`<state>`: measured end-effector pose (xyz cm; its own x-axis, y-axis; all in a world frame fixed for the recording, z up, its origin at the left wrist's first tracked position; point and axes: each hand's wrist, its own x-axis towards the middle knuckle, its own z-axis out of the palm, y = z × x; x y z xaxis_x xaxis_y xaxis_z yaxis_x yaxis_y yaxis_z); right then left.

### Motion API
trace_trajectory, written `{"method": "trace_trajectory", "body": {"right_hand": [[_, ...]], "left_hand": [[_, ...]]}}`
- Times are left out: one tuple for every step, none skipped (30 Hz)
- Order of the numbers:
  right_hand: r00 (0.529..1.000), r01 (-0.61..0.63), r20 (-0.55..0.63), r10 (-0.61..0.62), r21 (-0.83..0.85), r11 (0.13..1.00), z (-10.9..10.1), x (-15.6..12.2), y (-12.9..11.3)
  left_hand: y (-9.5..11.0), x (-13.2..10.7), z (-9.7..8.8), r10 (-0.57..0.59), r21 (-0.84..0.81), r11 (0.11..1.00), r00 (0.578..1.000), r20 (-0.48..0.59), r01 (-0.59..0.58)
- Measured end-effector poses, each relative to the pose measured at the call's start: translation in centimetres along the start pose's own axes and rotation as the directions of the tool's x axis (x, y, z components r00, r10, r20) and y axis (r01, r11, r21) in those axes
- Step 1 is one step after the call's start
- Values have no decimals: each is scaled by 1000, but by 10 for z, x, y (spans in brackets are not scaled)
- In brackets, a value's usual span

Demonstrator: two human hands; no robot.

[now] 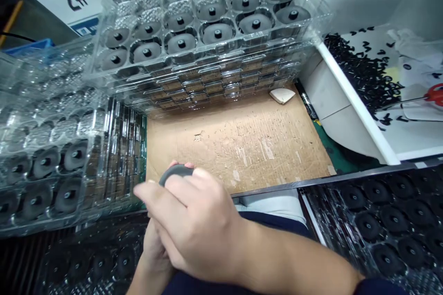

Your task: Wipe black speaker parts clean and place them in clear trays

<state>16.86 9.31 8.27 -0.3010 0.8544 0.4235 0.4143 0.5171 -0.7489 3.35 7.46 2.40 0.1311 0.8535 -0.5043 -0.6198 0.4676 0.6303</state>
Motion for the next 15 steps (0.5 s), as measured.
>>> {"method": "trace_trajectory", "body": {"right_hand": [[996, -17, 86, 14, 33, 999, 2, 0, -2], [986, -55, 161, 46, 52, 997, 4, 0, -2], [974, -87, 212, 75, 49, 995, 6, 1, 0], [974, -98, 207, 91, 22, 995, 8, 3, 2], [984, -88, 153, 91, -28, 996, 10, 5, 4], [995, -62, 77, 68, -86, 994, 11, 7, 6], [999, -27, 19, 29, -124, 992, 12, 9, 7], [1000, 12, 2, -12, -123, 992, 11, 8, 8], [999, 46, 32, -44, -80, 996, 9, 6, 8], [994, 62, 94, -60, -14, 998, 5, 3, 8], [984, 46, 172, -53, 45, 998, 0, -2, 8], [972, 4, 232, -20, 70, 998, -5, -8, 8], [964, -51, 264, 37, 44, 998, -11, -13, 9], [960, -96, 263, 100, -27, 995, -16, -16, 10], [961, -123, 235, 148, -119, 985, -20, -17, 11]], "left_hand": [[0, 0, -1, 6, -18, 1000, 1000, -1, -6], [1, 0, -1, 13, -43, 999, 1000, -9, -14], [1, 0, -1, 9, -64, 998, 1000, -13, -10], [1, 1, 1, -5, -75, 997, 1000, -13, 4], [1, 1, 3, -26, -76, 997, 1000, -8, 26], [2, 1, 6, -44, -69, 997, 999, 0, 44], [3, 0, 8, -50, -64, 997, 999, 11, 51], [4, 0, 9, -49, -66, 997, 999, 21, 50], [5, -2, 9, -40, -73, 996, 999, 34, 42], [7, -3, 8, -38, -80, 996, 998, 49, 42], [8, -4, 6, -47, -83, 995, 996, 71, 53], [9, -4, 3, -64, -83, 994, 993, 95, 72], [9, -4, 0, -83, -79, 993, 990, 116, 93], [8, -3, -2, -97, -74, 992, 987, 127, 107], [7, -1, -4, -104, -70, 991, 987, 124, 113]]}}
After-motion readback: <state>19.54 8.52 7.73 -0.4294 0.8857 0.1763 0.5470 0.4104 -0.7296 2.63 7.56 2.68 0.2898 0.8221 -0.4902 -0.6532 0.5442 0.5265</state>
